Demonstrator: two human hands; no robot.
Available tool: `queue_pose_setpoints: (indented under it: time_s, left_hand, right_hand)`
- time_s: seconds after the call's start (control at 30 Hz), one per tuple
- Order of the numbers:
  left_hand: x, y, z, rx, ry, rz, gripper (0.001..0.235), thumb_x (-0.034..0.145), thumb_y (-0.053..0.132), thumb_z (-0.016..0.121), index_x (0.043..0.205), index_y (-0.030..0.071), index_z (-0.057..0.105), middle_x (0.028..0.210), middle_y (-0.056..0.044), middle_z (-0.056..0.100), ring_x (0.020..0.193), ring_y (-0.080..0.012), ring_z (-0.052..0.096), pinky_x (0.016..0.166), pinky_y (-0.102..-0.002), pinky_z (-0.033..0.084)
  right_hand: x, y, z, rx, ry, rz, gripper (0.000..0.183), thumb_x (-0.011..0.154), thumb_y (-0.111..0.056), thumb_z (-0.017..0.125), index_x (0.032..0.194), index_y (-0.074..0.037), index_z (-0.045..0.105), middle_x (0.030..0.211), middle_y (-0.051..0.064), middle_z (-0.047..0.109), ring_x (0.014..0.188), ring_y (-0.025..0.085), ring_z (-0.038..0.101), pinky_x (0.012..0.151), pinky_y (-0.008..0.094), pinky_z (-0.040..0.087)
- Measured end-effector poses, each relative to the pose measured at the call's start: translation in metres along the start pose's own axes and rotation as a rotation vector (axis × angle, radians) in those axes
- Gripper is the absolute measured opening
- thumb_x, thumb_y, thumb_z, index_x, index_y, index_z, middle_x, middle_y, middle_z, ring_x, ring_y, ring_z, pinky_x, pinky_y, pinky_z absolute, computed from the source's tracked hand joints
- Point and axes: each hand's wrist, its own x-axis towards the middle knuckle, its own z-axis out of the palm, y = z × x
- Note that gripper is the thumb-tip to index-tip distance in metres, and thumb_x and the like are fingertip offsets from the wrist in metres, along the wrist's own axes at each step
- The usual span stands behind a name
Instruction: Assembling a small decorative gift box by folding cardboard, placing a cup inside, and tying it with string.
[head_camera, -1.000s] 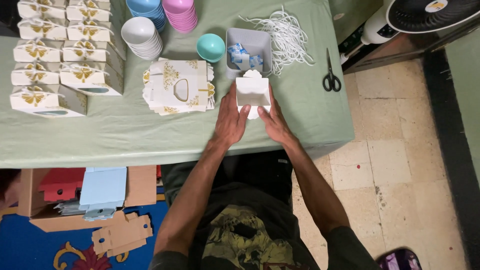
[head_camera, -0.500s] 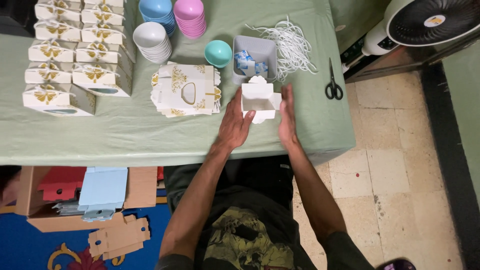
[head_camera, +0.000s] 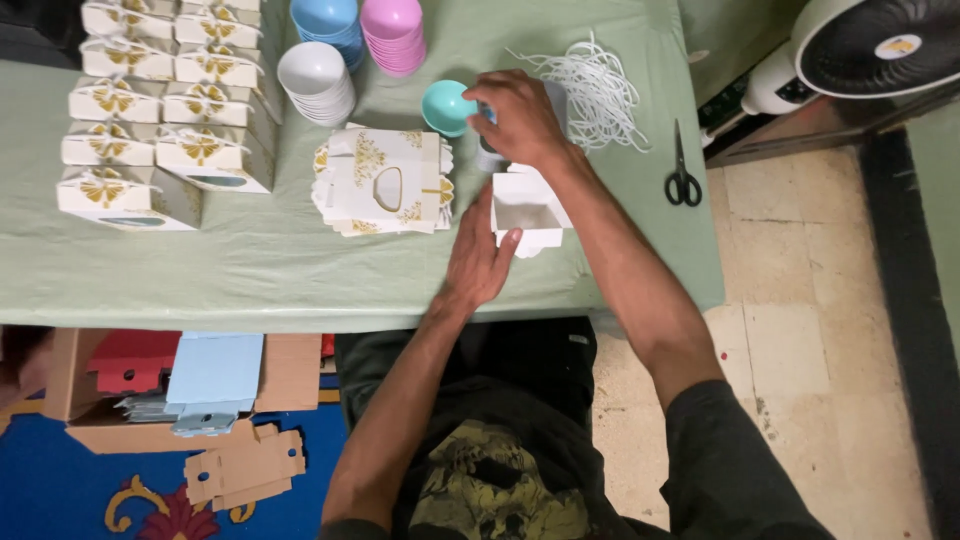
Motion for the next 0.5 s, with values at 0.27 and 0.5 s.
queue_pose_setpoints:
  time_s: [0.27,0.5]
  left_hand:
    - [0.002,0.002,-0.001,0.028,-0.031,-0.071,0.078,0.105,0.051,0.032,0.160,-0.002,0.014,0.160,-0.034,0.029,0.144,-0.0487,0.033,0.120,-0.054,0.027]
    - [0.003,-0.001,0.000,0.041,-0.035,-0.050,0.077,0.106,0.053,0.029,0.159,-0.001,0.016,0.161,-0.030,0.031,0.143,-0.0463,0.036,0.119,-0.055,0.030]
  right_hand:
    - [0.048,-0.010,0.017,-0.144,-0.602,0.170,0.042,0.077,-0.040,0.079,0.117,-0.027,0.075,0.166,0.018,0.028,0.154,0.040,0.016,0.123,0.063,0.007]
    - [0.057,-0.002,0.016,-0.121,-0.619,0.180,0.051,0.071,-0.040,0.090,0.117,-0.023,0.073,0.156,0.011,0.048,0.138,0.033,0.047,0.111,0.055,0.028]
